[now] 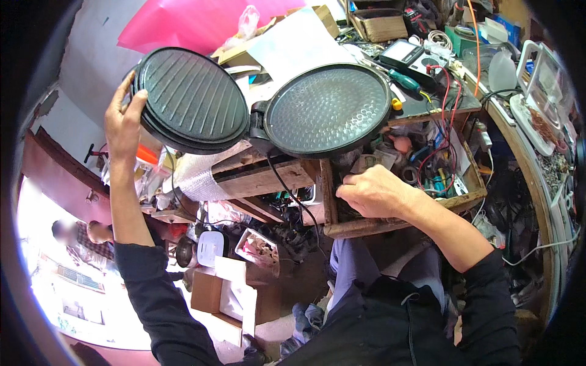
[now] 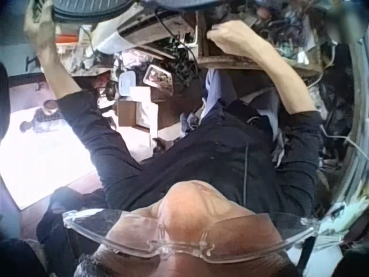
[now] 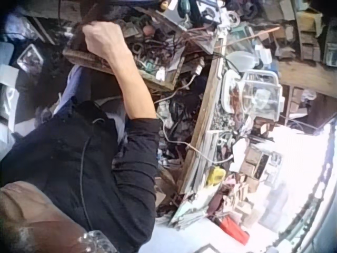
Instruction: The person disassembles a round electric grill by removing screws from the lid and base using a screwdriver. They separate the top and bottom plates, inspect the interior, and then reassemble the unit by screwing the parts back together.
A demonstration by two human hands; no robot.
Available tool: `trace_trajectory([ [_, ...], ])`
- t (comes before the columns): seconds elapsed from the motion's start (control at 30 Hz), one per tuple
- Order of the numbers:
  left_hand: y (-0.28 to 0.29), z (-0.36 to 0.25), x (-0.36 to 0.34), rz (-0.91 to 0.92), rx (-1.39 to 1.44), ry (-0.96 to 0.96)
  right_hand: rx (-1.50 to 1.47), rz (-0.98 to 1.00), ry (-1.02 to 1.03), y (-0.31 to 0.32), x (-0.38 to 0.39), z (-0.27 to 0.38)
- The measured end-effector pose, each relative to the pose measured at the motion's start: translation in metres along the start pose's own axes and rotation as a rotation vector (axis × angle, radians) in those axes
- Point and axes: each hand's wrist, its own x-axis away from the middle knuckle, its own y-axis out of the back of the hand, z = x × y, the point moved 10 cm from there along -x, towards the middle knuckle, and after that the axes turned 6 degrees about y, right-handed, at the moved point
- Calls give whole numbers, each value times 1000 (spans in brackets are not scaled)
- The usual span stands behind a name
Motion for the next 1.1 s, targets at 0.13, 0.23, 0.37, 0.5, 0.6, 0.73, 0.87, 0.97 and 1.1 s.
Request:
trace_trajectory([
  [0.13, 12, -14, -13, -74, -384, 26, -8, 103, -43, -31, 15, -37],
  [0.23, 15, -23, -21, -112, -533, -2, -210, -168, -83, -21, 26, -63],
  [0.37, 15, -44, -30, -121, -810, 49, -260, -226, -180, -16, 34, -83],
  [0.5, -2, -56, -37, 26, -970, 147, -276, -225, -107, -16, 39, -69],
  [0.6, 2, -44, -47, 89, -846, 183, -266, -169, -66, -16, 39, -62],
  [0.73, 26, -30, -50, 50, -725, 152, -183, -30, -22, -19, 33, -43],
  [0.87, 10, -37, -50, 23, -871, 120, -151, -15, -8, -22, 37, -42],
  [0.97, 5, -43, -53, 1, -969, 107, -165, 31, -1, -22, 36, -40],
  [1.1, 0, -42, -56, -2, -939, 132, -181, 49, -4, -21, 36, -40],
])
